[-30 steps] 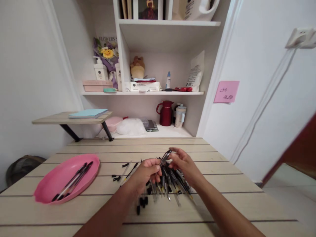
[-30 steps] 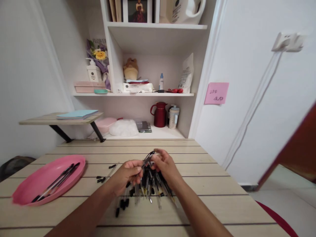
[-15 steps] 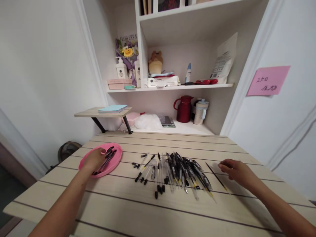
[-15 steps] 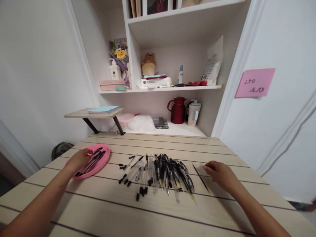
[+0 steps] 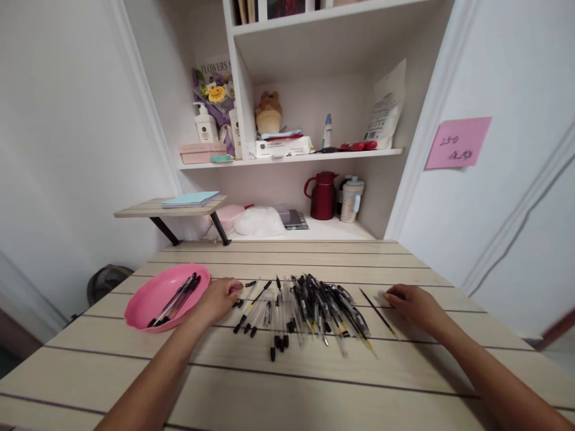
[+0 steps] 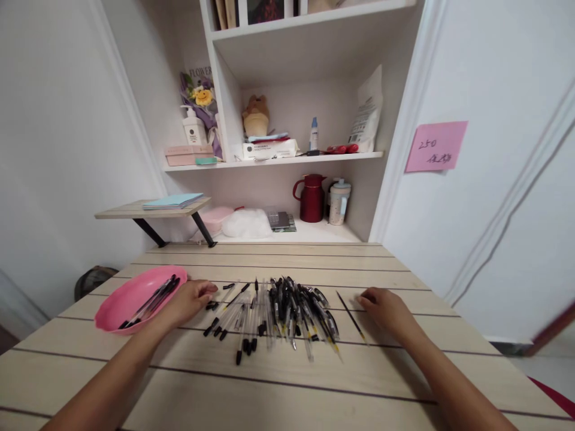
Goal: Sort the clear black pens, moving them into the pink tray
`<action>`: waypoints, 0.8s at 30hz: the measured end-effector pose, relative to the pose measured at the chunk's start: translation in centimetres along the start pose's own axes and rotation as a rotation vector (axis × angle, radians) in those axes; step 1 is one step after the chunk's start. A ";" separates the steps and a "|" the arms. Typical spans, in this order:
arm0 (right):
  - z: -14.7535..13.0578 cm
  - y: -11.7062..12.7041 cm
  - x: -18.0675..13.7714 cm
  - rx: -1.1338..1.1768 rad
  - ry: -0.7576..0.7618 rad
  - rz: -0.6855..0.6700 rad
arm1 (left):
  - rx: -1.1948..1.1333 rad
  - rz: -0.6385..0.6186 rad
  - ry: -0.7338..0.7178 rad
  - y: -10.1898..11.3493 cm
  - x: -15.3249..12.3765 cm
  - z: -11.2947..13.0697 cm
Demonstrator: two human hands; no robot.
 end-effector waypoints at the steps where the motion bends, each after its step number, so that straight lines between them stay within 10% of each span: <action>1: 0.1 0.0 0.0 0.014 -0.003 -0.002 | 0.053 -0.001 0.019 -0.5 0.2 0.2; 14: -0.2 -0.4 0.3 0.150 -0.032 -0.028 | 0.215 0.020 0.170 -2.9 2.3 0.3; 24: -1.9 -0.1 0.2 0.217 -0.055 -0.088 | -0.138 0.043 0.185 -2.6 2.2 -0.9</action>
Point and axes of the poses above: each hand's wrist, its own x-axis towards the middle knuckle, its own y-axis out of the back of the hand, z = x × y, the point moved 10 cm from there along x, towards the middle knuckle, and after that the axes turned 7 degrees about -x, right-handed, at the moved point
